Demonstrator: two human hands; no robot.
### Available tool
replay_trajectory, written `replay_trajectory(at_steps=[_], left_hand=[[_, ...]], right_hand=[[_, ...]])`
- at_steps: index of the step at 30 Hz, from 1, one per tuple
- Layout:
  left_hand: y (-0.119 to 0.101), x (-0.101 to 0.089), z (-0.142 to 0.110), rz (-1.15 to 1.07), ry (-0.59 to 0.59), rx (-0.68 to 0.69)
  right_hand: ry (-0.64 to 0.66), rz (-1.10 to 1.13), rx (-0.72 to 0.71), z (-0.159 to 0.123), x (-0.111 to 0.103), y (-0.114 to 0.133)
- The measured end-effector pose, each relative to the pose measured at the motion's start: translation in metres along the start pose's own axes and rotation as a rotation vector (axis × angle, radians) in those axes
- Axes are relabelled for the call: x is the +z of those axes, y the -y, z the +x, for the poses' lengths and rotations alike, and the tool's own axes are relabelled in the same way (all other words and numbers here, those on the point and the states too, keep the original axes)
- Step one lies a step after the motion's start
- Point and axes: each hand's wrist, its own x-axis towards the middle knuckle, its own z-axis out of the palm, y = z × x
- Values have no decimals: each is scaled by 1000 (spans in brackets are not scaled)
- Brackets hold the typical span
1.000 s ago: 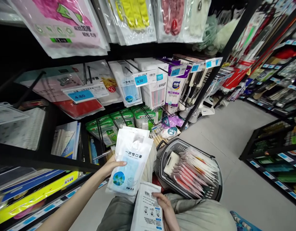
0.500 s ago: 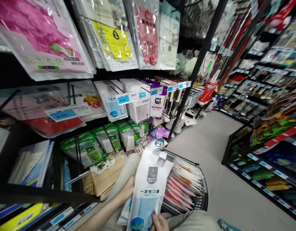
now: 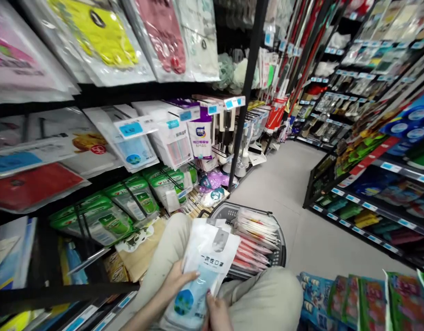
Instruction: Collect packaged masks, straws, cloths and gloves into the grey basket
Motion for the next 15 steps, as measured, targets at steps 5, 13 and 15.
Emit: replay_trajectory(at_steps=[5,13,15], left_hand=[[-13,19,-1,-87,-20,-155],[-13,44,0,-236,92,-305],[-16,44,1,-202,183,-337]], right_hand=[[-314,-210,-104,-25,-37,14],[-139,305,-261,-14,-19,26],[-193,243,-289,-14,-8,30]])
